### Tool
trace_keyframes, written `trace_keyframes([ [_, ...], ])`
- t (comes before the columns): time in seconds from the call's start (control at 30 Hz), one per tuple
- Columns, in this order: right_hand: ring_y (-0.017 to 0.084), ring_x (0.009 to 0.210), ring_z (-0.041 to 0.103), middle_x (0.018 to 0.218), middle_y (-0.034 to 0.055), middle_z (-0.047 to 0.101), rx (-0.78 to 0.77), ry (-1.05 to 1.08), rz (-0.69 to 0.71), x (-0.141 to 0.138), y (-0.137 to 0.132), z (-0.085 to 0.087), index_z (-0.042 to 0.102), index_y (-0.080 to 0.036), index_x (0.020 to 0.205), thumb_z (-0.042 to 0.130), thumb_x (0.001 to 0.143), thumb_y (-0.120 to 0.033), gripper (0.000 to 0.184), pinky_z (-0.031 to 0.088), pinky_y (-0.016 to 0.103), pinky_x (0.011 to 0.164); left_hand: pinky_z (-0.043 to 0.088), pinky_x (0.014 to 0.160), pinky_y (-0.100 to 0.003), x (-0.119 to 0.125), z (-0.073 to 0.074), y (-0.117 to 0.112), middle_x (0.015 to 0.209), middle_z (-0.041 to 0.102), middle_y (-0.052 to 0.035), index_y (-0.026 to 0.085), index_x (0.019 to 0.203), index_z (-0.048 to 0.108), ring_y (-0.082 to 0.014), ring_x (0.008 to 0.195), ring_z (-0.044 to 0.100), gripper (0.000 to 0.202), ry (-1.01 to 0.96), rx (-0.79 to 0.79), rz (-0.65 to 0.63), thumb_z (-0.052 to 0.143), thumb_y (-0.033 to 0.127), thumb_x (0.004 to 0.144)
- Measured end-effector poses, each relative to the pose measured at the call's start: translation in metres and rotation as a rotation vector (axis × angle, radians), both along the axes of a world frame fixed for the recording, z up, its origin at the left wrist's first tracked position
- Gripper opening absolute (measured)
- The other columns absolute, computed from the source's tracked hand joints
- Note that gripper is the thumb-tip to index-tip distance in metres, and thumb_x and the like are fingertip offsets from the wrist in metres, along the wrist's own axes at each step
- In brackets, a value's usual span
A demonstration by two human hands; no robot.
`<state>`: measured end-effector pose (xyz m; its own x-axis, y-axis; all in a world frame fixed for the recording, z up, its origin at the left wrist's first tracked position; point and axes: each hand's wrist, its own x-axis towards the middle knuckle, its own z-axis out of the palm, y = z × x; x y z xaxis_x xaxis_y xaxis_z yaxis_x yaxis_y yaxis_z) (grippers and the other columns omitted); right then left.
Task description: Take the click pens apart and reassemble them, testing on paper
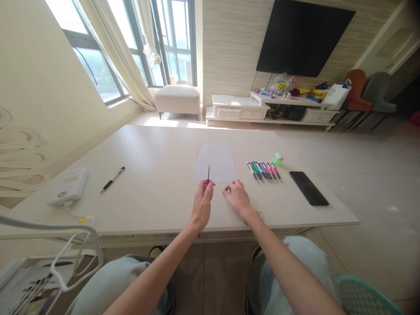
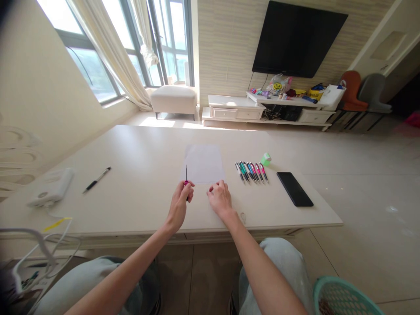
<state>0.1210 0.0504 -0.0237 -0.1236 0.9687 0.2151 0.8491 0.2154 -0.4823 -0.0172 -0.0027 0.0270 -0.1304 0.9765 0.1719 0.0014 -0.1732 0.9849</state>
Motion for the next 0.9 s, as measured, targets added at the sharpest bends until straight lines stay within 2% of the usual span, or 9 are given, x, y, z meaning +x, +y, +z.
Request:
trace_keyframes([
  [0.1,0.024,0.096,0.053,0.096,0.0110,0.056,0.011,0.020,0.017,-0.003,0.002,-0.002,0.065,-0.018,0.078,0.058,0.079,-0.022,0.008,0.043,0.034,0.084,0.030,0.055,-0.023,-0.001,-0.001,0.001,0.061,0.034,0.0049,0.020,0.085,0.048,-0.0113,0.056,0.034,0.027,0.076,-0.014,0.006,0.035,0.042,0.091],
  [0.2,0.024,0.092,0.055,0.093,0.0117,0.059,0.050,0.128,0.026,-0.001,0.005,0.003,0.063,-0.017,0.077,0.056,0.080,-0.019,0.008,0.043,0.035,0.083,0.029,0.055,-0.023,-0.003,-0.003,0.002,0.060,0.035,0.0047,0.020,0.084,0.050,-0.0114,0.056,0.034,0.030,0.169,-0.026,0.017,0.036,0.045,0.090],
  [0.37,0.017,0.071,0.061,0.076,0.0046,0.066,0.034,0.565,0.105,0.014,0.003,0.038,0.062,-0.017,0.081,0.055,0.082,-0.027,0.012,0.047,0.030,0.069,0.027,0.055,-0.023,-0.004,-0.004,0.002,0.061,0.035,0.0047,0.019,0.082,0.052,-0.0114,0.057,0.033,0.032,0.314,-0.024,0.005,0.036,0.046,0.090],
  [0.43,0.016,0.068,0.061,0.076,0.0038,0.067,0.070,0.651,0.126,0.023,-0.001,0.055,0.063,-0.018,0.081,0.058,0.081,-0.032,0.015,0.048,0.028,0.066,0.027,0.055,-0.024,-0.003,-0.003,0.001,0.059,0.034,0.0047,0.019,0.079,0.052,-0.0115,0.057,0.033,0.033,0.364,-0.030,-0.010,0.036,0.046,0.091],
  [0.5,0.015,0.068,0.061,0.078,0.0034,0.068,0.144,0.658,0.118,0.031,-0.008,0.068,0.065,-0.019,0.082,0.060,0.080,-0.034,0.016,0.048,0.028,0.065,0.026,0.054,-0.024,-0.002,-0.003,0.000,0.058,0.033,0.0050,0.019,0.077,0.052,-0.0113,0.056,0.033,0.034,0.405,-0.043,-0.018,0.036,0.046,0.091],
  [0.6,0.015,0.073,0.061,0.083,0.0029,0.068,0.290,0.603,0.139,0.039,-0.016,0.078,0.066,-0.021,0.084,0.058,0.083,-0.031,0.013,0.048,0.028,0.069,0.025,0.054,-0.024,0.001,-0.004,0.000,0.057,0.033,0.0053,0.019,0.074,0.051,-0.0109,0.054,0.032,0.034,0.460,-0.054,-0.031,0.036,0.045,0.090],
  [0.7,0.016,0.078,0.060,0.083,0.0030,0.067,0.398,0.523,0.190,0.043,-0.021,0.081,0.065,-0.022,0.086,0.055,0.085,-0.025,0.011,0.048,0.029,0.072,0.025,0.054,-0.023,0.003,-0.006,-0.001,0.057,0.035,0.0052,0.019,0.073,0.050,-0.0108,0.055,0.033,0.034,0.517,-0.051,-0.041,0.035,0.045,0.090],
  [0.9,0.017,0.079,0.060,0.083,0.0036,0.066,0.469,0.431,0.248,0.045,-0.020,0.079,0.064,-0.022,0.087,0.053,0.087,-0.021,0.011,0.048,0.030,0.073,0.026,0.055,-0.023,0.003,-0.007,0.000,0.059,0.038,0.0049,0.020,0.073,0.048,-0.0111,0.056,0.035,0.034,0.593,-0.044,-0.062,0.034,0.046,0.091],
])
